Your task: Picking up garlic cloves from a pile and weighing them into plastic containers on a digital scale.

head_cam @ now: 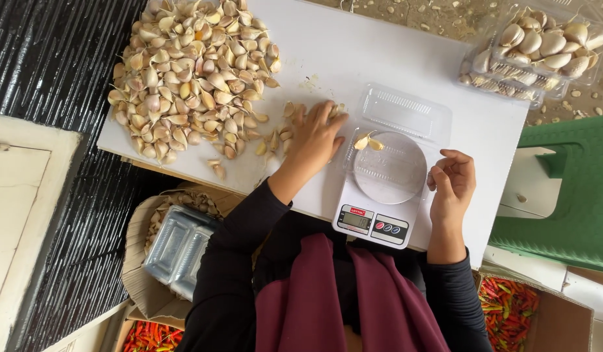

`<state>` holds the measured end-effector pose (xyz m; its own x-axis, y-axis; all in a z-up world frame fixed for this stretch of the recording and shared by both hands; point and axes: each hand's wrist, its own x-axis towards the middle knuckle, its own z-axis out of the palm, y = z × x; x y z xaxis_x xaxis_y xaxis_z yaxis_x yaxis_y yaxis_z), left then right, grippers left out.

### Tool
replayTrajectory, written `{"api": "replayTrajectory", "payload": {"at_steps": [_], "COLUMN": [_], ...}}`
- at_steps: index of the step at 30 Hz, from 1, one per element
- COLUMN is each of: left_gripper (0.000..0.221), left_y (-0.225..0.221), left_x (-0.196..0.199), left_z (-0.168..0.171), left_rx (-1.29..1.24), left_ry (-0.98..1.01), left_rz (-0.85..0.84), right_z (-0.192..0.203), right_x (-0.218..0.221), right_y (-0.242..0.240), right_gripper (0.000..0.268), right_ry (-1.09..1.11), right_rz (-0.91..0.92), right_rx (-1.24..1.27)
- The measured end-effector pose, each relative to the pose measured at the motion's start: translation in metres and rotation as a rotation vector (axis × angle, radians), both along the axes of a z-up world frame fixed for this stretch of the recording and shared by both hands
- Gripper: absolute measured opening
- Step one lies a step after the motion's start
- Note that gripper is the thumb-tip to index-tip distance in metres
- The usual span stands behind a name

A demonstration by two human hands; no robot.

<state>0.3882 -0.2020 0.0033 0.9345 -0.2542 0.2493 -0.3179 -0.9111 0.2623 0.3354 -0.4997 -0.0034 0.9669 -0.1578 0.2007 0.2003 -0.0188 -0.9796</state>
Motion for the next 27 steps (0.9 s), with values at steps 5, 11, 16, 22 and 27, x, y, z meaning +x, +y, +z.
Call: {"api": "replayTrajectory", "payload": {"at_steps": [5, 11, 16, 22, 27], "left_gripper": [0.023, 0.028, 0.032, 0.047, 0.035], "left_y": [-0.004, -0.004, -0.004, -0.002, 0.01], "left_x": [0.003, 0.002, 0.002, 0.002, 0.001], "left_z": [-0.022, -0.01, -0.012, -0.002, 0.011], "left_rx": [-0.013, 0.004, 0.004, 0.061, -0.197], "left_ry": [-0.106, -0.064, 0.001, 0.049, 0.092], "left_rz": [-0.061, -0.028, -0.001, 0.063, -0.018], "right_z": [0.0, 0.002, 0.005, 0.004, 0.006], "right_x": [0.0, 0.0, -0.001, -0.002, -0.003], "right_y": [-0.001, 0.0, 0.0, 0.0, 0.001], "right_gripper": [0.029, 0.028, 0.029, 0.028, 0.026], "right_ry": [0.016, 0.003, 0.013, 0.006, 0.006], "right_rz": [0.014, 0.012, 0.009, 0.017, 0.016], "right_rx": [-0.001, 0.003, 0.008, 0.006, -0.004]}}
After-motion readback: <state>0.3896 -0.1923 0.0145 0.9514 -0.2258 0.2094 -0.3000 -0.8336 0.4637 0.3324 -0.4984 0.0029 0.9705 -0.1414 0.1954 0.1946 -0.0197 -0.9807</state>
